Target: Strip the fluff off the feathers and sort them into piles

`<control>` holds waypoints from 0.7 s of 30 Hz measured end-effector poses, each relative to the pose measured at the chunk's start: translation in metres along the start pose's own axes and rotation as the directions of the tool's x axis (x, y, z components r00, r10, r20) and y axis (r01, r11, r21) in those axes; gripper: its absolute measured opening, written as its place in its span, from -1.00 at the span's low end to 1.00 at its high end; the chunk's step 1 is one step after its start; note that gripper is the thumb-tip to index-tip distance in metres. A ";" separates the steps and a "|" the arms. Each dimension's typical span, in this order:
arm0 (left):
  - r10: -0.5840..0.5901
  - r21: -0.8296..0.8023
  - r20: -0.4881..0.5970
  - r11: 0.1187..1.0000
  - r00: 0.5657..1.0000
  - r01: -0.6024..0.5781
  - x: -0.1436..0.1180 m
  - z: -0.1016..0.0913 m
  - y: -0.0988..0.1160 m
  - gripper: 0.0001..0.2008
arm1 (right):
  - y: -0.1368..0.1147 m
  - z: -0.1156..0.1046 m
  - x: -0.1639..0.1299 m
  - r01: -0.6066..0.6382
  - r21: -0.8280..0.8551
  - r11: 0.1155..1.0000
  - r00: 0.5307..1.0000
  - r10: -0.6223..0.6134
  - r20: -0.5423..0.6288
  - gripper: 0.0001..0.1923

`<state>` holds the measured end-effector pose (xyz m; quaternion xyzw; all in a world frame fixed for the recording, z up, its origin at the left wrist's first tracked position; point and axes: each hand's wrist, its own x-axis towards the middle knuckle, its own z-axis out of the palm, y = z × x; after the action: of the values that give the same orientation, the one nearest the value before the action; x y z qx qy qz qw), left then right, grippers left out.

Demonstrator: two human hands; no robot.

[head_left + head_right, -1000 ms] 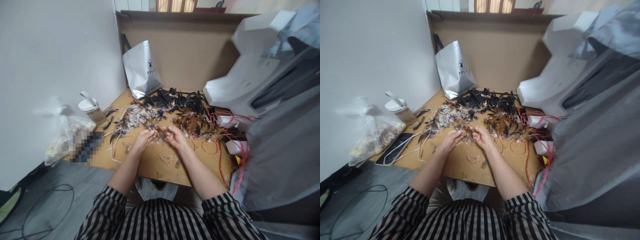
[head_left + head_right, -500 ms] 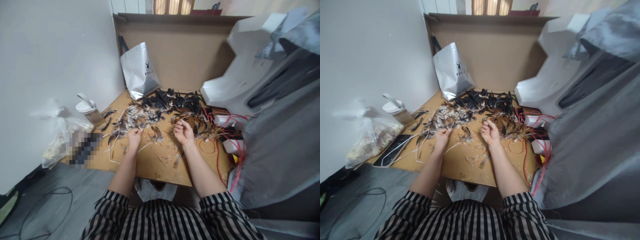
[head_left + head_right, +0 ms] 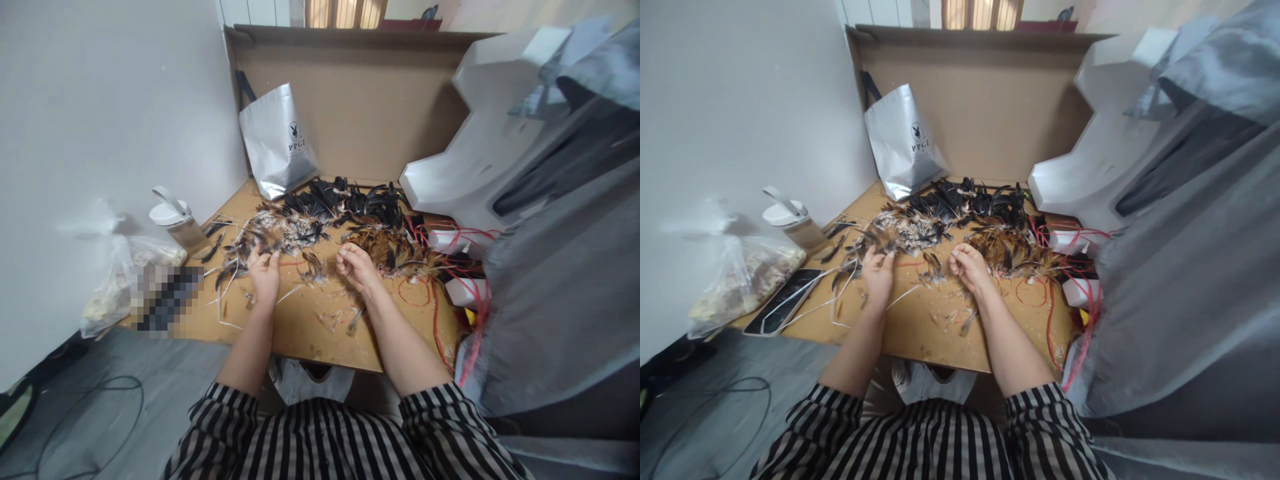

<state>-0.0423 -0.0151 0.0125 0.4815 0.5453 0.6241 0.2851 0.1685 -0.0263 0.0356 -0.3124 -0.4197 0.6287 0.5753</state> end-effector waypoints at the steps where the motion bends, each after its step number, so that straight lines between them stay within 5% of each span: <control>1: 0.083 0.081 -0.101 0.994 0.991 -0.075 0.001 -0.002 0.001 -0.82 | 0.001 0.000 0.000 -0.004 0.008 1.000 1.000 0.004 -0.001 -0.81; 4: 0.250 0.232 -0.294 0.955 0.923 -0.185 0.001 -0.009 0.003 -0.80 | 0.003 -0.001 0.002 -0.013 0.044 0.999 1.000 0.013 0.008 -0.82; 7: 0.234 0.185 -0.339 0.966 0.911 -0.180 0.001 -0.011 0.005 -0.77 | 0.005 -0.001 0.002 -0.021 0.073 0.997 1.000 0.020 0.024 -0.83; 9: 0.122 0.050 -0.254 0.992 0.959 -0.113 -0.001 -0.007 0.005 -0.74 | 0.006 -0.001 0.002 -0.022 0.079 0.997 0.999 0.020 0.026 -0.83; 11: -0.042 -0.147 -0.021 0.988 0.999 0.039 -0.005 0.001 0.004 -0.74 | 0.006 0.000 0.002 -0.020 0.071 0.997 1.000 0.019 0.025 -0.83; 12: -0.127 -0.232 0.160 0.959 0.979 0.162 -0.007 0.005 0.004 -0.74 | 0.006 0.000 0.002 -0.018 0.062 0.998 1.000 0.017 0.024 -0.83; 14: -0.234 -0.331 0.504 0.836 0.831 0.437 -0.013 0.013 0.003 -0.78 | 0.006 0.001 0.001 -0.011 0.036 0.999 1.000 0.010 0.026 -0.83; 16: -0.258 -0.347 0.686 0.706 0.680 0.617 -0.017 0.017 0.003 -0.83 | 0.006 0.003 0.001 0.001 0.009 1.000 1.000 -0.001 0.029 -0.83; 18: -0.261 -0.330 0.775 0.610 0.576 0.721 -0.020 0.017 0.003 -0.87 | 0.005 0.005 0.000 0.010 -0.017 1.000 0.999 -0.009 0.034 -0.83; 21: -0.254 -0.306 0.832 0.532 0.493 0.790 -0.021 0.016 0.002 -0.91 | 0.006 0.008 -0.001 0.014 -0.046 0.999 0.999 -0.012 0.041 -0.83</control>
<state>-0.0192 -0.0276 0.0072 0.3355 0.2608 0.4079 0.8081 0.1591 -0.0280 0.0342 -0.3102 -0.4479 0.6213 0.5632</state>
